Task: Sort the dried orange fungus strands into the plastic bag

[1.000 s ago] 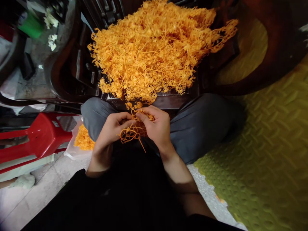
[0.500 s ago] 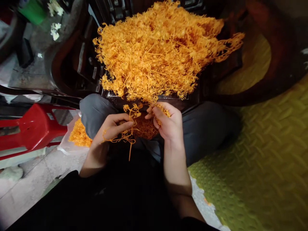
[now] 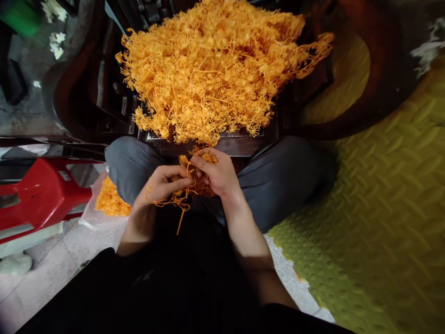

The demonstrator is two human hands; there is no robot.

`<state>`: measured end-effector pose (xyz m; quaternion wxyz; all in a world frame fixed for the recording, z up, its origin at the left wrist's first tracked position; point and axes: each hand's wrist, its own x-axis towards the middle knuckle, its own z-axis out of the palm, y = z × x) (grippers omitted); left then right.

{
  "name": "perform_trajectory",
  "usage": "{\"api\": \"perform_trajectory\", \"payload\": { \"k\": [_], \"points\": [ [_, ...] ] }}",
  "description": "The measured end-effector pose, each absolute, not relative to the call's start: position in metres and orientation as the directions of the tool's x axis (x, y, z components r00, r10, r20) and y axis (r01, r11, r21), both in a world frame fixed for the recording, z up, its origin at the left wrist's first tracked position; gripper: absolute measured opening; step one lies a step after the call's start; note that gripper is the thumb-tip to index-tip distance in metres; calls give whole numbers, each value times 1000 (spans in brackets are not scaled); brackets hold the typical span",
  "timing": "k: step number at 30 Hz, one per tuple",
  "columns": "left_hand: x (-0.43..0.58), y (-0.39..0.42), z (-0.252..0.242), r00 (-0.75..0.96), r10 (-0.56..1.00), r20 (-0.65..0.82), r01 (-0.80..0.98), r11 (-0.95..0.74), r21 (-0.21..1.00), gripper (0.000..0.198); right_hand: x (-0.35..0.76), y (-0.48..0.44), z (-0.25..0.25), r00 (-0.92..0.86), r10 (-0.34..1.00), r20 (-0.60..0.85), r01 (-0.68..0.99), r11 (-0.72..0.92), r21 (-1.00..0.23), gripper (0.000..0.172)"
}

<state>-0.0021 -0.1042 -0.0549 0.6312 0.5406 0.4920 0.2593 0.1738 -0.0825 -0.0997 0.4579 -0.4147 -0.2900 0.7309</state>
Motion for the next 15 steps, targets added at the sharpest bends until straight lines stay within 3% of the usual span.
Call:
{"api": "perform_trajectory", "payload": {
  "k": [5, 8, 9, 12, 14, 15],
  "points": [
    [-14, -101, -36, 480, 781, -399, 274, 299, 914, 25, 193, -68, -105, 187, 960, -207, -453, -103, -885, 32],
    [-31, -105, -21, 625, 680, -384, 311, 235, 921, 23, 223, -67, -104, 435, 898, -71, -437, 142, -888, 37],
    [-36, -107, -19, 659, 648, -381, 326, 210, 922, 23, 232, -72, -103, 396, 917, -48, -410, 130, -903, 36],
    [-44, -113, -24, 734, 561, -383, 360, 157, 920, 22, 247, -99, -96, -7, 993, -116, -331, -111, -937, 27],
    [-41, -115, -32, 788, 495, -366, 351, 126, 928, 21, 247, -119, -93, -228, 948, -220, -246, -275, -930, 18],
    [-37, -116, -36, 815, 461, -352, 343, 107, 933, 21, 245, -127, -93, -308, 913, -269, -183, -334, -924, 25]
  ]
}}
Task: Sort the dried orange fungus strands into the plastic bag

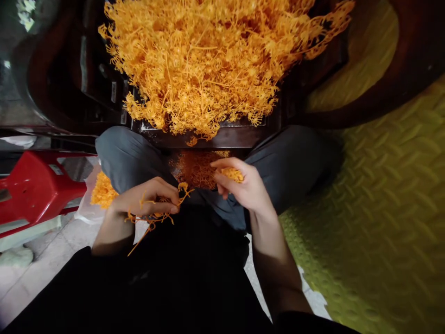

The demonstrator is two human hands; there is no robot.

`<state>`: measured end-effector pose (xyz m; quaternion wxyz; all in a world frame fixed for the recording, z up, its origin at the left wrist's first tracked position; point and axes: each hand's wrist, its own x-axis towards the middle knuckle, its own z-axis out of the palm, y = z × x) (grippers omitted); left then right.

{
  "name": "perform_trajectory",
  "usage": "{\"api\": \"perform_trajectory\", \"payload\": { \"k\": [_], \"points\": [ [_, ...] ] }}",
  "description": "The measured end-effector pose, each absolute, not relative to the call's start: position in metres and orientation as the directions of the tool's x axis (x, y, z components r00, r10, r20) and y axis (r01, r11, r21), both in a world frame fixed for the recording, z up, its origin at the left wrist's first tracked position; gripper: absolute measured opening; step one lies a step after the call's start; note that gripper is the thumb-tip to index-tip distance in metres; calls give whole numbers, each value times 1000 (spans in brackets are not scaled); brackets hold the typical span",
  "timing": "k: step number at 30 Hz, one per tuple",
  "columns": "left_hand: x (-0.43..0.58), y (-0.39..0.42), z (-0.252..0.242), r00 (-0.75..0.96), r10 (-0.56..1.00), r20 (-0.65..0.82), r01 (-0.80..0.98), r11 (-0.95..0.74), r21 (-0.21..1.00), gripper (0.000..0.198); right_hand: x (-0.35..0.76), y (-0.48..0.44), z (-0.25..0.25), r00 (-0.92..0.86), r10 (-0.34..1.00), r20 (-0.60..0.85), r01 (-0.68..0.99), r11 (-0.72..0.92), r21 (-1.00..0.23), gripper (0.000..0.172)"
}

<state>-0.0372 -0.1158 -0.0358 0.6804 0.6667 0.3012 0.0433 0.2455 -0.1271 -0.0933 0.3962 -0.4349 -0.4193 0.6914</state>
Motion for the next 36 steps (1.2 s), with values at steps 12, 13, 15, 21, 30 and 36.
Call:
{"api": "perform_trajectory", "payload": {
  "k": [12, 13, 15, 21, 30, 36],
  "points": [
    [-30, -126, -50, 945, 147, -291, 294, -2, 956, 17, 238, -146, -97, 237, 946, -223, -299, -147, -943, 21],
    [-34, -127, -52, 941, 158, -299, 304, -9, 953, 17, 241, -144, -95, 266, 938, -224, -272, -150, -950, 19],
    [-41, -131, -56, 910, 254, -329, 351, -44, 935, 17, 242, -142, -94, 133, 960, -248, -74, -240, -968, 19],
    [-50, -149, -72, 912, 292, -289, 333, -113, 936, 20, 232, -144, -117, 80, 962, -262, 173, -272, -947, 35],
    [-80, -162, -96, 925, 346, -160, 209, -110, 972, 25, 170, -117, -166, -119, 839, -531, 941, -75, -330, 62],
    [-95, -167, -114, 910, 414, -22, 73, -108, 992, 22, 141, -90, -196, 87, 779, -621, 994, -29, 104, 54]
  ]
}}
